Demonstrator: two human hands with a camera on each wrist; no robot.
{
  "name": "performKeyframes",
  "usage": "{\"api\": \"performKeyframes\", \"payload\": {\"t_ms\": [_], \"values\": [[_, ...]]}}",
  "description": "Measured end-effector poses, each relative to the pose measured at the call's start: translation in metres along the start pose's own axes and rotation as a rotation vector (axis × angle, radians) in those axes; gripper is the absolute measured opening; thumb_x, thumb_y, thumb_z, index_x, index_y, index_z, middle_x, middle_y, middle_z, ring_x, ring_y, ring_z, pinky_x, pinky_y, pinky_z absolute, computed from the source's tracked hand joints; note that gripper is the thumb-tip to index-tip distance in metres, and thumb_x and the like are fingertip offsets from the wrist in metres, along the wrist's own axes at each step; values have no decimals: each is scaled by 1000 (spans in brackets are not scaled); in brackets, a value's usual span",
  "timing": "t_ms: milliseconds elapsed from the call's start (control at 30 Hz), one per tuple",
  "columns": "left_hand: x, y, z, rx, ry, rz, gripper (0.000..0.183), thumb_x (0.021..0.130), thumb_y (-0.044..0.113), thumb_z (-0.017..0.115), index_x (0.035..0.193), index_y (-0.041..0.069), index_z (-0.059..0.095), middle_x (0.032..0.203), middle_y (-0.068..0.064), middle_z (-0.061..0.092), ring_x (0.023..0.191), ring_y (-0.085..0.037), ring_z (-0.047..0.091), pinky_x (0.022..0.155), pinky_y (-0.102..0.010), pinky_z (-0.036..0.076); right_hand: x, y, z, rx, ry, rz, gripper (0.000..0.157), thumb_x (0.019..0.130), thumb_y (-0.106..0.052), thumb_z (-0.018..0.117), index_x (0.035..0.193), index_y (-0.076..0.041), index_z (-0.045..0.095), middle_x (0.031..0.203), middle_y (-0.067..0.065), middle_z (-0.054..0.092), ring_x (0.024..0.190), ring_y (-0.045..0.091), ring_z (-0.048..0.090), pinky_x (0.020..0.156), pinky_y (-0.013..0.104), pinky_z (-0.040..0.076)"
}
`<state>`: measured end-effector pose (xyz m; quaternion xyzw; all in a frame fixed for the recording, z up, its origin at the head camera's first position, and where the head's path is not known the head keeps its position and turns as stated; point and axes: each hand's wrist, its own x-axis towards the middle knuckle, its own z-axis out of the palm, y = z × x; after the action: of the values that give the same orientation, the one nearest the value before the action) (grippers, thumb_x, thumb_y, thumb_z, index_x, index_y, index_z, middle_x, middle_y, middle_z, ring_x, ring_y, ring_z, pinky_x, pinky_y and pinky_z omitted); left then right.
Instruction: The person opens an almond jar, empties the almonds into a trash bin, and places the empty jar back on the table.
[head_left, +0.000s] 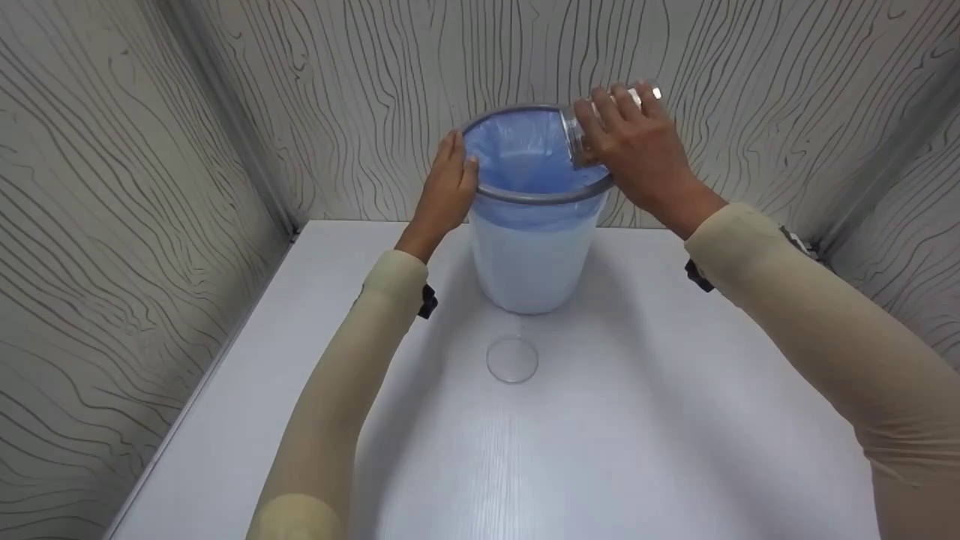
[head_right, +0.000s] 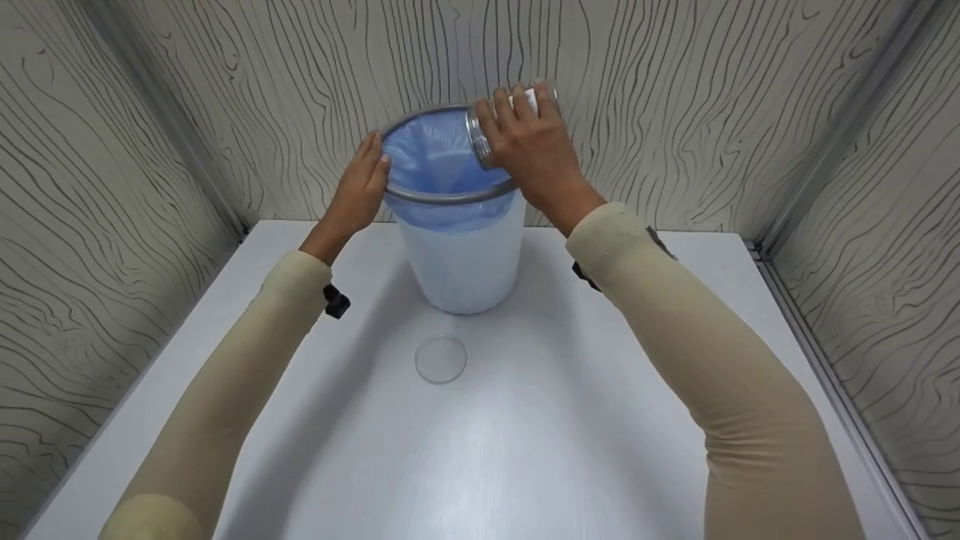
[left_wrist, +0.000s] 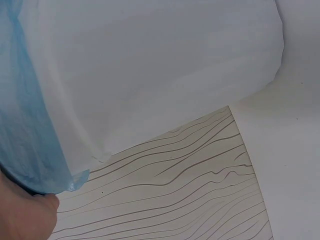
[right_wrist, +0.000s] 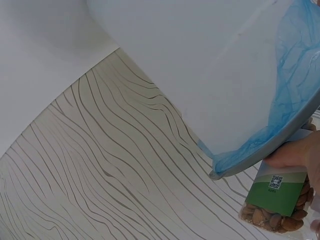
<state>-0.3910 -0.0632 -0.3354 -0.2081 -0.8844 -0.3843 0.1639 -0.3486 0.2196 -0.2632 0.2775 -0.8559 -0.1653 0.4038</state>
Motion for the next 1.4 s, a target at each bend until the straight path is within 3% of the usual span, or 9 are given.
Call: {"api": "performKeyframes", "payload": {"t_ms": [200, 800, 1167, 1400], "values": [[3, 2, 0, 4, 3, 2, 62, 111, 33, 29, 160, -3, 13, 169, -15, 9, 156, -22, 6, 122, -24, 5, 1, 3, -2, -5, -23, 1, 74, 84, -8, 83, 147, -1, 44, 144, 27, 51, 132, 45, 50, 116, 58, 31], [3, 4, 2, 22, 11, 17, 62, 111, 32, 29, 159, -4, 15, 169, -15, 11, 156, -22, 7, 122, -22, 5, -2, 5, -5, -32, -60, -18, 81, 78, 6, 83, 148, -1, 43, 146, 26, 49, 135, 45, 47, 119, 58, 26], [4, 6, 5, 13, 5, -7, 63, 111, 34, 29, 161, -1, 12, 170, -12, 8, 156, -16, 2, 121, -21, 2, -4, 6, -4, -18, -41, -22, 75, 82, 4, 81, 147, -1, 43, 145, 26, 50, 134, 45, 48, 117, 59, 29], [5, 9, 8, 6, 7, 21, 63, 111, 34, 29, 160, -2, 14, 170, -14, 9, 157, -22, 6, 121, -21, 3, -6, 9, -5, -21, -52, -35, 83, 77, 4, 85, 148, -2, 43, 146, 26, 49, 134, 45, 47, 116, 60, 29]]}}
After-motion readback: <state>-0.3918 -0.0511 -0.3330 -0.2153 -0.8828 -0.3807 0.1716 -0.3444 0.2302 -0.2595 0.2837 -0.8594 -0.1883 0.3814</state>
